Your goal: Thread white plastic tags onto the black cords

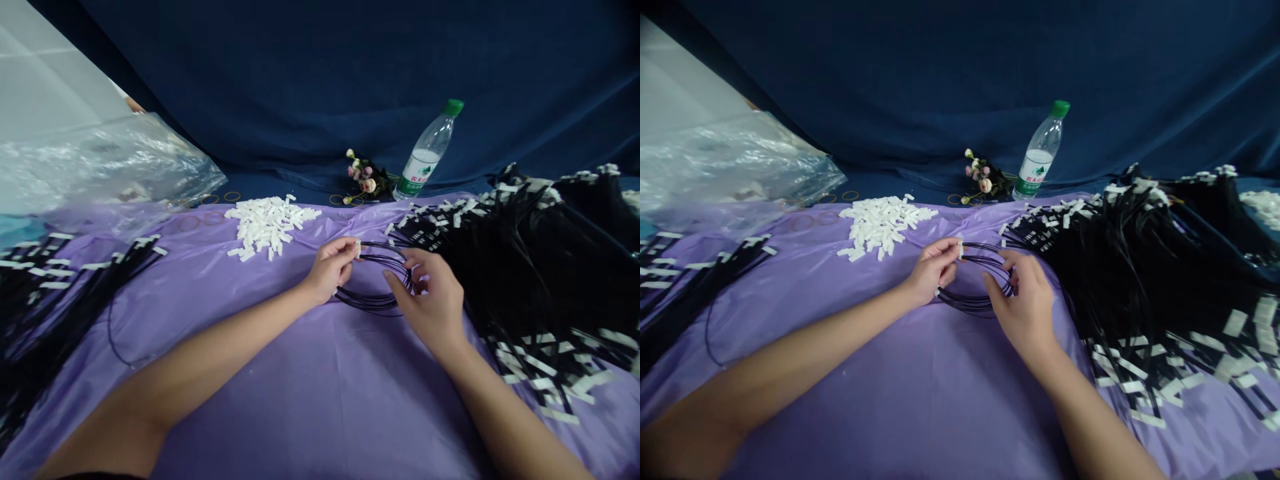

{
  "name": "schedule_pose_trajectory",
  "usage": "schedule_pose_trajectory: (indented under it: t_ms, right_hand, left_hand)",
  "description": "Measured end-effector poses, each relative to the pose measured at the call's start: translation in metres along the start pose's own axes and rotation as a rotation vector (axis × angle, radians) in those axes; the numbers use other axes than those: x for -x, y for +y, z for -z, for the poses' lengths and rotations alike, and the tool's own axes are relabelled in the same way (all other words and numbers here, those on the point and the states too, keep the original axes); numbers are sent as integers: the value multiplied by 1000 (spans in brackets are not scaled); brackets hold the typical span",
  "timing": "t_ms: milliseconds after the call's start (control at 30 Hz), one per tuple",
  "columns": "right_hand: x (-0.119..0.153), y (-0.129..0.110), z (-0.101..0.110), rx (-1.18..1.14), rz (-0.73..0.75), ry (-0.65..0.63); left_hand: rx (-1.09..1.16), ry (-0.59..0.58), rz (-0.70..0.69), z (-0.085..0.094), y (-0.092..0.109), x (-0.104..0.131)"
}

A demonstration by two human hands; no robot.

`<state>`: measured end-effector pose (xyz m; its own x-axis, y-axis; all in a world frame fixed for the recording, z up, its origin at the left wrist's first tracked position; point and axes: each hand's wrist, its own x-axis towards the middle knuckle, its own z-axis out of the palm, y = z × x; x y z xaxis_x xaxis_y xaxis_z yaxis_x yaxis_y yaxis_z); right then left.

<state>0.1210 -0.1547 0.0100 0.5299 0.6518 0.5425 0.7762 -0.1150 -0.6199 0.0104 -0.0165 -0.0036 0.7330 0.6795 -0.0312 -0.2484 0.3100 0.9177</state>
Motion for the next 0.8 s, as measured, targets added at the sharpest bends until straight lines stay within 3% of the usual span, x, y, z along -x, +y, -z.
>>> schedule_pose_trajectory:
  t_ms: [100, 200, 267, 333, 467, 600, 733, 800]
  right_hand:
    - [-1, 2, 1, -255, -213, 58]
    - [-1, -1, -2, -772, -436, -218]
    - [1, -7, -2, -1026, -453, -391]
    - [4, -14, -2, -1128, -398, -445]
    - [15, -20, 3, -1196, -369, -500]
    - [25, -19, 6, -1310, -573, -609]
    - [26, -24, 8, -1029, -613, -729]
    - [22, -27, 9, -793, -562, -719]
  left_hand:
    - [120, 73, 32, 0, 10, 3]
    - [236, 97, 64, -5, 18, 9]
    - [289, 99, 80, -10, 21, 14]
    - [282, 115, 98, -15, 22, 19]
    - [136, 141, 35, -19, 35, 21]
    - [-102, 134, -154, -7, 81, 16]
    - [-447, 60, -312, 12, 139, 25]
    - [-656, 7, -410, 17, 162, 37]
